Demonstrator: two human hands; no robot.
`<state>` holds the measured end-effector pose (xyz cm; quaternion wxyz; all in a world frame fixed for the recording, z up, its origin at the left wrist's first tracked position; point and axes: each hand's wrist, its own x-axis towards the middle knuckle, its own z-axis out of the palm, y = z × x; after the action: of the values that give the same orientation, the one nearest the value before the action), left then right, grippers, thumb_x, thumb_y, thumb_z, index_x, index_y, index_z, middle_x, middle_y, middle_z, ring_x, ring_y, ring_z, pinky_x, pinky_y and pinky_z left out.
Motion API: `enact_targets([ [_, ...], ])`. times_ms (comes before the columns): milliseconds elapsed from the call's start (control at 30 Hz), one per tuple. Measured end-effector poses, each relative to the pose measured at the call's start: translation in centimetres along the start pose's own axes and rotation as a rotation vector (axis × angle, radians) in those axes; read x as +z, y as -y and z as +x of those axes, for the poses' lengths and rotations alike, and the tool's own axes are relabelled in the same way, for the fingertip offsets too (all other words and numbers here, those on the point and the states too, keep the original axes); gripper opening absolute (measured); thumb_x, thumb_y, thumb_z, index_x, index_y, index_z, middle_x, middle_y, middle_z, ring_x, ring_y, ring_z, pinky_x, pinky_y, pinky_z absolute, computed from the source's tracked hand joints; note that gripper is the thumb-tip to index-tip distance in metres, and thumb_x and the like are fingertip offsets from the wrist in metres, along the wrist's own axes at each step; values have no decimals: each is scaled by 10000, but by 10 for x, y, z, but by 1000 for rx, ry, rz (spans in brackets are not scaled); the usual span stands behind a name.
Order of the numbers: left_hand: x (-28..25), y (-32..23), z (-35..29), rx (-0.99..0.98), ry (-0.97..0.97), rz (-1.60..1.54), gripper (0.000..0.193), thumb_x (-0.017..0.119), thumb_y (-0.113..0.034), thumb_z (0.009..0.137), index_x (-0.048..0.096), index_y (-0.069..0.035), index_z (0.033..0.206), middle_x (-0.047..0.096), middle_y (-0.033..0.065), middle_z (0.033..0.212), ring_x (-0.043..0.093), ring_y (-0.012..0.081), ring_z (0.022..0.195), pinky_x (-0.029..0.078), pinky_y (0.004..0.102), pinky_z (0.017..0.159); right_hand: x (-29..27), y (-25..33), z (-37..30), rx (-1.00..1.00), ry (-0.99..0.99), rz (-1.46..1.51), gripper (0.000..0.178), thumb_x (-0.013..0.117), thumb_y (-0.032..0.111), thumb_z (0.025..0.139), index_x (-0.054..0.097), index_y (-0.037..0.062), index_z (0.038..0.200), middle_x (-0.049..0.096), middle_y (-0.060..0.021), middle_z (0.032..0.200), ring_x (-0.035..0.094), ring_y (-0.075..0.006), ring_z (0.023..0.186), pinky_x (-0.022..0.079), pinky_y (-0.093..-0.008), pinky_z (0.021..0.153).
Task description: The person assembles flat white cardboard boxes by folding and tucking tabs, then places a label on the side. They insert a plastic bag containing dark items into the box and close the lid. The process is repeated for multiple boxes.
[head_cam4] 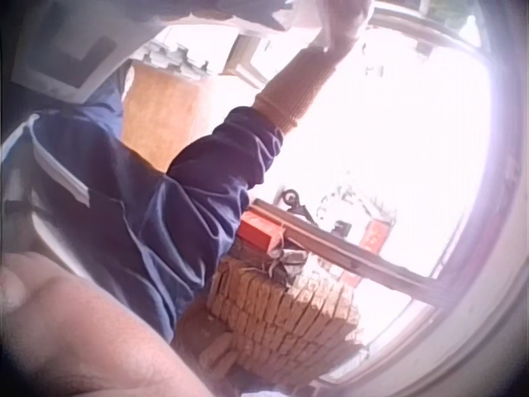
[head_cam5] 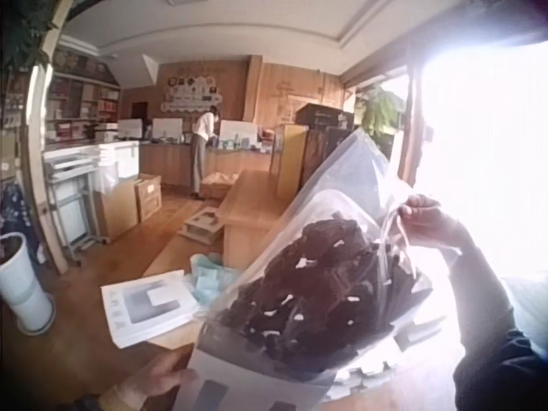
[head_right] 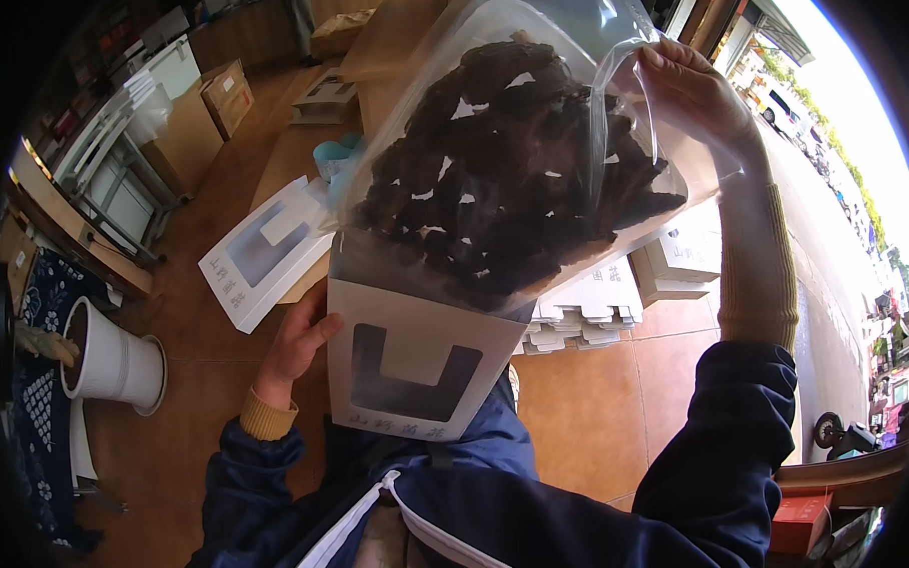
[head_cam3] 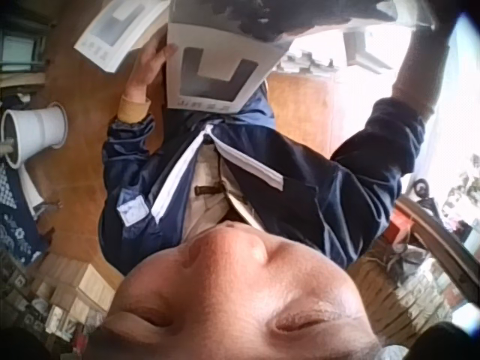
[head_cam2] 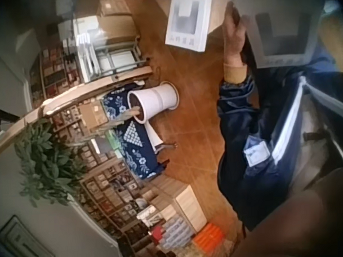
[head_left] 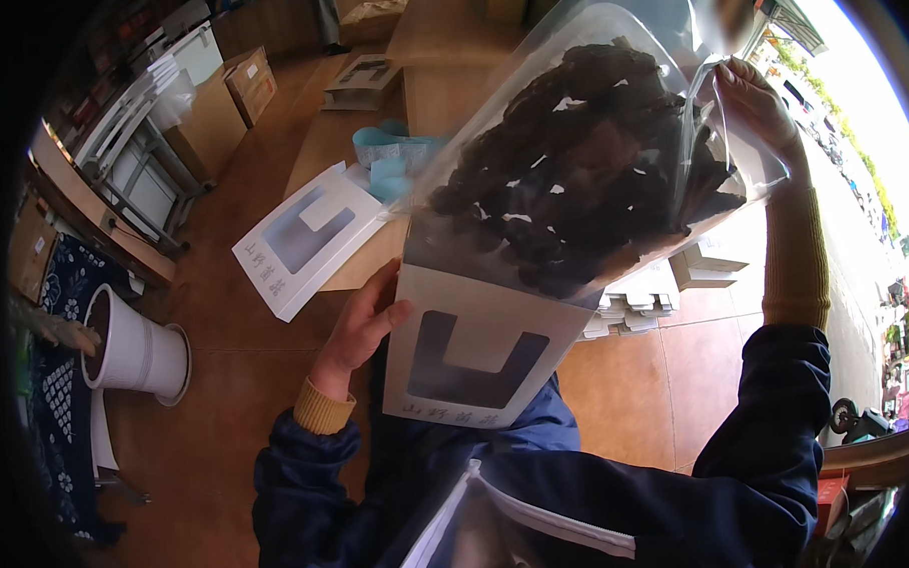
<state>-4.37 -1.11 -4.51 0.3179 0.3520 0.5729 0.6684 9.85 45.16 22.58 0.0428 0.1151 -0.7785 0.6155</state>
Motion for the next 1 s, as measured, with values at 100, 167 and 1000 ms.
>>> enact_targets([
  [100, -2, 2, -2, 10, -12, -24, 681, 637, -193, 951, 277, 29, 1485, 495, 129, 1382, 498, 198, 1248, 379, 321, 1059, -13, 7, -11, -8, -75, 52, 204, 510, 193, 1015, 614, 40, 1101, 658, -53, 949, 635, -106, 821, 508, -253, 709],
  [167, -1, 4, -1, 18, -8, -35, 682, 635, -190, 952, 271, 20, 1490, 499, 123, 1371, 503, 192, 1239, 385, 315, 1051, -22, 14, -17, 13, -173, -6, 225, 515, 202, 1011, 611, 41, 1136, 661, -60, 968, 632, -96, 821, 499, -239, 697],
  [1000, 31, -28, 45, 151, -522, 221, 471, 640, -178, 927, 396, -17, 1296, 541, 148, 1159, 543, 126, 916, 486, 259, 715, 76, -38, 18, -215, -519, -897, 271, 586, 219, 983, 673, 50, 1176, 716, -81, 1027, 673, -156, 948, 526, -319, 871],
])
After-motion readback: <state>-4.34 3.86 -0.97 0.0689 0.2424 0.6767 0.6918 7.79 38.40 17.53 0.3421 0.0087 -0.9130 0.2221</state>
